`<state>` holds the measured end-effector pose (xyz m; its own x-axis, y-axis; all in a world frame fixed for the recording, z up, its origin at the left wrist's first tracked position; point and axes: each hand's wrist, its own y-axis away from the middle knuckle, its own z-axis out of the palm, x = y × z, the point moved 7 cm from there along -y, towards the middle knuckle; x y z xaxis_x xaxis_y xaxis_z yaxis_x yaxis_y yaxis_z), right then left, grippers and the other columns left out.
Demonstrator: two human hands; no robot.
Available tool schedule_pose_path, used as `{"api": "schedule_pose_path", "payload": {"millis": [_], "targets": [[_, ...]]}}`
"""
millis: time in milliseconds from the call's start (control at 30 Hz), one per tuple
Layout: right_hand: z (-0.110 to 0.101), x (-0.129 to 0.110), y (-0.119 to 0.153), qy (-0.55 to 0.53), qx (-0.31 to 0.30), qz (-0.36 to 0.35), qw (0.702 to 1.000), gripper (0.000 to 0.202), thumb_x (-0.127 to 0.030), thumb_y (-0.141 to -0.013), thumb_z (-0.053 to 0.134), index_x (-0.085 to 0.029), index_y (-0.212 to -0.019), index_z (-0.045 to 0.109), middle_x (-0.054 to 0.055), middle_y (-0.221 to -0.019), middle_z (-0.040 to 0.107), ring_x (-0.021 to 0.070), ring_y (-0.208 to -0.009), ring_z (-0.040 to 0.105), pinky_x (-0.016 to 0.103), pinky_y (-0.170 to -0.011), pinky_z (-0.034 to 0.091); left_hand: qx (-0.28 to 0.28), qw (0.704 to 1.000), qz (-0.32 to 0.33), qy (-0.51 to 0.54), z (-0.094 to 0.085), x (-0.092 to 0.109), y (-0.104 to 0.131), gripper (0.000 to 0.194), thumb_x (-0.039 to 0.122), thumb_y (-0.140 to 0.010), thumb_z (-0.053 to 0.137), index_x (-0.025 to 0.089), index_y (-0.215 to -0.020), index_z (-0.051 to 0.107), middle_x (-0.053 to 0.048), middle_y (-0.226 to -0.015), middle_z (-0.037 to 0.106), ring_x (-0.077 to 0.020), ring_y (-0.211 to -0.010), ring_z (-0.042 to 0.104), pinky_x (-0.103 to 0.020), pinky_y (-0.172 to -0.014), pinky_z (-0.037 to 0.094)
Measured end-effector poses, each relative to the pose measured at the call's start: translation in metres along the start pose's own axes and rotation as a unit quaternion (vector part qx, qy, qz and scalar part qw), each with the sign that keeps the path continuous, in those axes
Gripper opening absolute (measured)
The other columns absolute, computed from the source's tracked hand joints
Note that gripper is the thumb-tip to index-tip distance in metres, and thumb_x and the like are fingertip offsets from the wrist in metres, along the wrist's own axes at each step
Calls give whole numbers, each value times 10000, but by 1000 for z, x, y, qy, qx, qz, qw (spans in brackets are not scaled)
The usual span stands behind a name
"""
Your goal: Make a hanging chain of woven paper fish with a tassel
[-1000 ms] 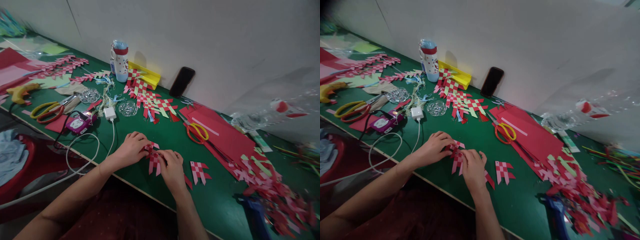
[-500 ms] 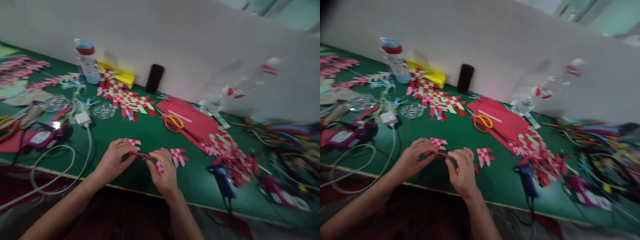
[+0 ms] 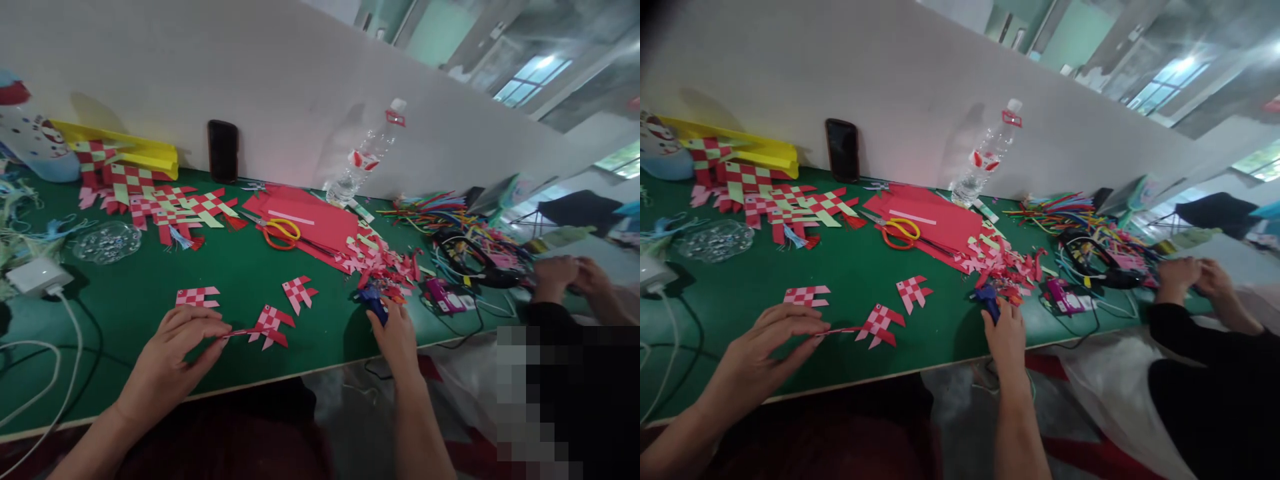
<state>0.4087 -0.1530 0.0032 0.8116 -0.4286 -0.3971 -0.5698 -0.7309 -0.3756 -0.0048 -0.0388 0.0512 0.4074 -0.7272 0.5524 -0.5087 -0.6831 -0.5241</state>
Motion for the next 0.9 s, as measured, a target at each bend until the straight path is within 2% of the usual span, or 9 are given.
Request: {"api": "schedule_pose_path", "payload": {"millis": [133,267,367,467,567,667,767,833,900], "targets": [[0,8,-8,-69,-8,41,997,360,-384,-732,591,-186,-1028,637,149,-1070,626,304,-988,560,503,-909,425,-24,1000,9,2,7,4,4,95,250,-877,605,273,-950,660,-3,-934,691,-187,-940,632,-325,-821,523],[-21,20,-7,-173,39,111,978,394,-433,-728,608,-198,-1043,624,104,-1000,638,267,-929,580,486,-900,439,-22,1000,12,11,7,4,7,99,237,-879,601,260,-959,656,-12,-941,690,-188,-945,634,-322,-826,527],[-35,28,2,-278,79,180,940,440,-551,-768,575,-224,-1063,559,27,-863,616,192,-747,596,380,-713,507,-12,1000,10,17,6,3,8,91,255,-886,593,254,-945,663,-18,-930,691,-186,-921,645,-310,-808,534],[-36,27,8,-384,73,228,892,486,-681,-754,549,-234,-944,532,-28,-720,569,139,-594,568,288,-556,495,-9,1000,16,23,7,3,9,93,270,-887,595,256,-944,667,-15,-920,695,-181,-903,656,-294,-793,542],[-32,17,9,-459,46,246,852,559,-773,-699,544,-231,-832,513,-33,-665,557,127,-565,559,279,-541,508,-7,999,17,27,8,1,11,93,272,-883,602,259,-945,669,-13,-922,697,-179,-905,663,-290,-794,550],[-25,7,9,-494,34,250,832,580,-805,-693,516,-236,-809,496,-38,-625,544,125,-548,548,278,-529,510,0,999,14,29,7,-1,13,94,267,-880,605,262,-948,671,-13,-927,700,-176,-902,670,-289,-788,557],[-20,0,8,-493,39,239,836,508,-696,-668,648,-232,-827,516,-57,-621,535,106,-528,526,253,-514,490,11,999,14,29,3,-2,14,100,247,-872,609,262,-948,671,-7,-912,710,-173,-893,674,-281,-779,561],[-18,-5,7,-472,42,225,852,462,-519,-606,785,-223,-872,552,-69,-635,547,93,-526,514,224,-495,457,16,999,19,32,1,-1,13,105,228,-866,609,259,-949,666,-3,-904,713,-170,-898,672,-273,-776,562],[-18,-10,6,-438,43,208,873,475,-385,-564,842,-205,-920,584,-64,-645,575,92,-517,506,211,-469,420,17,999,25,33,0,0,13,112,212,-867,607,256,-955,660,-3,-903,714,-168,-908,667,-269,-776,561]]}}
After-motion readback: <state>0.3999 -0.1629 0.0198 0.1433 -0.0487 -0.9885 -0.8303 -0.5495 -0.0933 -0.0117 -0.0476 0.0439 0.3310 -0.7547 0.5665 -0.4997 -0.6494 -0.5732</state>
